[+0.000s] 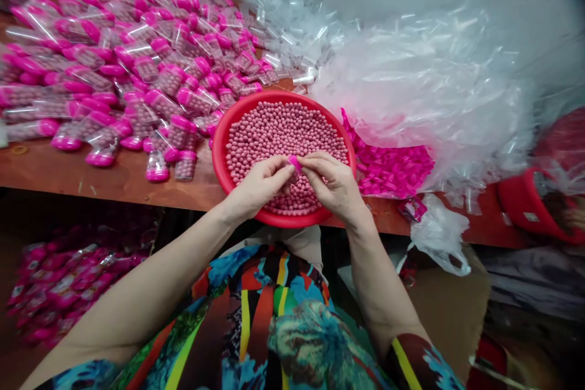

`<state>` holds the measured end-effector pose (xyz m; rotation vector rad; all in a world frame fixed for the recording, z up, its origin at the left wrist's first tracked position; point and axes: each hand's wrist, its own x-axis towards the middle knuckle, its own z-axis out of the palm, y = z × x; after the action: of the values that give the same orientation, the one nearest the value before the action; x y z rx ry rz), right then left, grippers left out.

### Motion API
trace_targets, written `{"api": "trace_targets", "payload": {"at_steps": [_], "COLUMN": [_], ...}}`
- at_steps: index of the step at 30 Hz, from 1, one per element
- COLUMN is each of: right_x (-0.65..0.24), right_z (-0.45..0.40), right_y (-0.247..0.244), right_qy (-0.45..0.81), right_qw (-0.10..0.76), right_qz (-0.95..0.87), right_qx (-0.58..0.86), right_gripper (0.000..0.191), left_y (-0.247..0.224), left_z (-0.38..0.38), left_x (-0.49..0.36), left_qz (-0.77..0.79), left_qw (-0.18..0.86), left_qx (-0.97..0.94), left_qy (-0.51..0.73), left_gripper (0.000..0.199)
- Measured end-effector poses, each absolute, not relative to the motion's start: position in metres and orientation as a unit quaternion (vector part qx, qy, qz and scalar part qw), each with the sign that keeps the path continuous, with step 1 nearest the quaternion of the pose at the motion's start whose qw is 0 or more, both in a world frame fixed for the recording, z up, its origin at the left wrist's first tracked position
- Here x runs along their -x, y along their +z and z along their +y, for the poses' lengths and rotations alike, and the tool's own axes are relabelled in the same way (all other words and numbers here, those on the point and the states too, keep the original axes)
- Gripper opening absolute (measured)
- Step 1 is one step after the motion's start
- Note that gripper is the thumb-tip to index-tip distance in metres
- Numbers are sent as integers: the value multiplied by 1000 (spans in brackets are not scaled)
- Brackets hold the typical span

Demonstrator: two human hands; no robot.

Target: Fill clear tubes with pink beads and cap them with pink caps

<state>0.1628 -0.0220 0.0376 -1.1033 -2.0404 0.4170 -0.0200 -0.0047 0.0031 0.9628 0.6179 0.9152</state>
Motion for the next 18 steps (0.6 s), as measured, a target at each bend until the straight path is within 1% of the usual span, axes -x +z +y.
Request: {"api": "trace_targets", "payload": {"at_steps": [2, 4, 6, 8, 10, 12, 15, 16, 18], "right_x": [-165, -160, -150, -136, -125, -120, -124, -127, -132], "right_z": [-19, -15, -9, -1, 7, 12, 11, 9, 4], "right_y": [41, 42, 38, 31, 24, 18, 16, 17, 20], "right_qy": [171, 200, 265, 358, 436, 477, 502, 503, 463], "right_qw": [395, 433, 483, 526, 538, 523, 457, 425, 386], "right_qz": [-795, -762, -701, -628, -575, -557, -602, -630, -668], "right_qx": [427, 438, 453, 448, 436, 436, 420, 411, 438], "right_gripper": [22, 33, 51, 70, 82, 87, 82, 80, 76], "left_y": [6, 9, 10, 10, 9, 8, 9, 9, 10], "left_z": [-7, -8, -8, -8, -7, -7, -6, -6, -5], "left_x": [21, 21, 22, 23, 23, 24, 24, 24, 23], "left_qz": [273, 259, 242, 234, 237, 247, 262, 263, 254], "left_qw": [733, 734, 740, 743, 745, 743, 742, 744, 754], "left_qx": [-477, -515, -539, -545, -539, -536, -537, -538, -541], "left_qy": [401, 359, 321, 309, 314, 315, 304, 298, 274], "left_gripper": [24, 25, 28, 30, 30, 29, 32, 34, 37]}}
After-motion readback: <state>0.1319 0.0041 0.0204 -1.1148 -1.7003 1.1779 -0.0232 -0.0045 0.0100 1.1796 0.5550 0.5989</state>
